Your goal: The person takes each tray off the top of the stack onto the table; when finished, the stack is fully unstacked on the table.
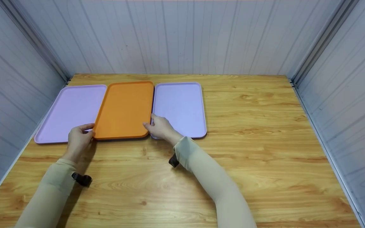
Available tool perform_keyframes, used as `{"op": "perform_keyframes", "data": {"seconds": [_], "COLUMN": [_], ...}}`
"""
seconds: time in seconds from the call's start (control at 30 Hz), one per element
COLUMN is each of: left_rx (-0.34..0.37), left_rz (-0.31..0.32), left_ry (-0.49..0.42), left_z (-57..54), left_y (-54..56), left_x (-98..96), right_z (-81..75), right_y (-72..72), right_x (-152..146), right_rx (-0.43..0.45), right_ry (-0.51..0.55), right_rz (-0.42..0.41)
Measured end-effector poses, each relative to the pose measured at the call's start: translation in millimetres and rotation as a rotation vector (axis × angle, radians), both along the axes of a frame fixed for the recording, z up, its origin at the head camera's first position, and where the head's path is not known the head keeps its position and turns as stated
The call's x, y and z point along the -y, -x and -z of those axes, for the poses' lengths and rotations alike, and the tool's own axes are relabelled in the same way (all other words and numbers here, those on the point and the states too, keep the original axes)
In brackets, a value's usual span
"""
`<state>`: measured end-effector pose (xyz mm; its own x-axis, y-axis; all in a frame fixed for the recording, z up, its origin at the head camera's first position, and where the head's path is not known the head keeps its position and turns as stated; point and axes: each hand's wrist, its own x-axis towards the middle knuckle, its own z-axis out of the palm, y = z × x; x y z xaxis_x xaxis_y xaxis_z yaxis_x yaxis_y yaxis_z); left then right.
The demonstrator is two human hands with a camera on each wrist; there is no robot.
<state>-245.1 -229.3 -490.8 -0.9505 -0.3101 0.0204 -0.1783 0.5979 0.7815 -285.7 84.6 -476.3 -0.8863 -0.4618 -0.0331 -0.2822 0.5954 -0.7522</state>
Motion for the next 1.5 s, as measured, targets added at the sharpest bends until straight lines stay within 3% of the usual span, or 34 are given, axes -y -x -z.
{"op": "perform_keyframes", "data": {"seconds": [0.23, 0.53, 0.9, 1.23, 1.5], "left_rx": [0.029, 0.024, 0.010, 0.022, 0.027], "left_rz": [0.000, 0.008, 0.003, 0.015, 0.018], "left_ry": [-0.018, -0.013, -0.021, -0.026, -0.026], "left_z": [-0.1, -0.4, 0.7, -0.1, -1.3], "left_y": [0.0, -1.1, -0.3, -2.0, -2.0], "left_x": [1.1, 2.1, 2.1, 1.8, 1.4], "right_z": [1.1, 11.5, 12.7, 14.0, 15.7], "right_y": [-2.9, -5.1, -5.3, -5.0, -1.7], "right_x": [9.8, 16.2, 26.4, 33.3, 33.9], "right_rx": [0.059, 0.039, -0.067, -0.009, -0.012], "right_ry": [-0.009, -0.001, -0.100, -0.129, -0.055], "right_rz": [0.001, 0.025, 0.142, 0.230, 0.231]}}
